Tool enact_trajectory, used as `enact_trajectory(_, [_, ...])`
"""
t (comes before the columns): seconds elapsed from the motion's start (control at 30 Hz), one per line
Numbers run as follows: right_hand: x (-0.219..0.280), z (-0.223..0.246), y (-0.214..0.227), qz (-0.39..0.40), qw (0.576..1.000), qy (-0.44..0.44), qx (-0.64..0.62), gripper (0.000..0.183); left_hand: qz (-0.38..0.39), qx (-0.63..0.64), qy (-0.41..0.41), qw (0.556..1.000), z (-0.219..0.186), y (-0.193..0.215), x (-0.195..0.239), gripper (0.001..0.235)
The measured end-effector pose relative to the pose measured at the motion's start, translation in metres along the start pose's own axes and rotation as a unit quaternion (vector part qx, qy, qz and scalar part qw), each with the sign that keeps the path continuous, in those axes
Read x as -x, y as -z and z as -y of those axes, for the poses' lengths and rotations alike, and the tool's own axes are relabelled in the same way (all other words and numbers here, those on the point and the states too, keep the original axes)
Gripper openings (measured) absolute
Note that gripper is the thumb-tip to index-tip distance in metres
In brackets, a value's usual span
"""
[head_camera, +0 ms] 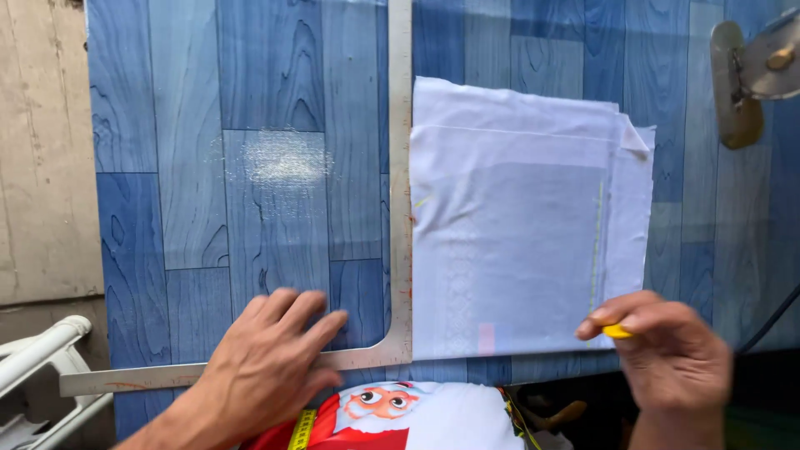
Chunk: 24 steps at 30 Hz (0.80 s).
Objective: Marking fabric with chalk and a ruler before cutting it with an electric fabric cutter
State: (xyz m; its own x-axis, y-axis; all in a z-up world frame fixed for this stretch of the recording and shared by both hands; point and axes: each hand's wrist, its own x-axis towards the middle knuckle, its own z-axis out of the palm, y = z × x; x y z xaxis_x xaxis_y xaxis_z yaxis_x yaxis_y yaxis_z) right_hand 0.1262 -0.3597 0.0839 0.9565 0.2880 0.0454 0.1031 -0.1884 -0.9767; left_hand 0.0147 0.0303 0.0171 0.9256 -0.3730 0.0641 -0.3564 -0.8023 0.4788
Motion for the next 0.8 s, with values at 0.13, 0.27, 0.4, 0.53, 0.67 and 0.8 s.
enact_trajectory(0.13, [0.031,-0.037,-0.007,0.002,0.980,-0.029,-0.197,0.014,0.094,-0.066,0.047,0.992,-0.004,-0.018,0.033,0.043])
enact_trajectory(0.27, [0.041,-0.042,-0.013,0.008,0.956,-0.063,-0.287,0.026,0.186,0.040,0.172,0.967,0.009,-0.012,0.048,0.017])
enact_trajectory(0.4, [0.051,-0.047,-0.009,-0.008,0.925,-0.072,-0.373,0.029,0.145,0.106,0.190,0.965,0.020,0.028,0.052,0.044])
enact_trajectory(0.53, [0.056,-0.053,-0.035,0.022,0.897,-0.125,-0.423,0.017,0.138,0.259,0.330,0.897,-0.022,0.070,0.004,0.022])
enact_trajectory(0.67, [0.052,-0.011,-0.096,0.162,0.967,-0.132,-0.148,0.038,0.081,0.294,0.251,0.919,-0.075,0.089,-0.072,0.049])
enact_trajectory(0.8, [0.033,0.028,-0.126,0.186,0.979,-0.073,-0.050,0.023,0.037,0.313,0.211,0.925,-0.111,0.104,-0.148,0.050])
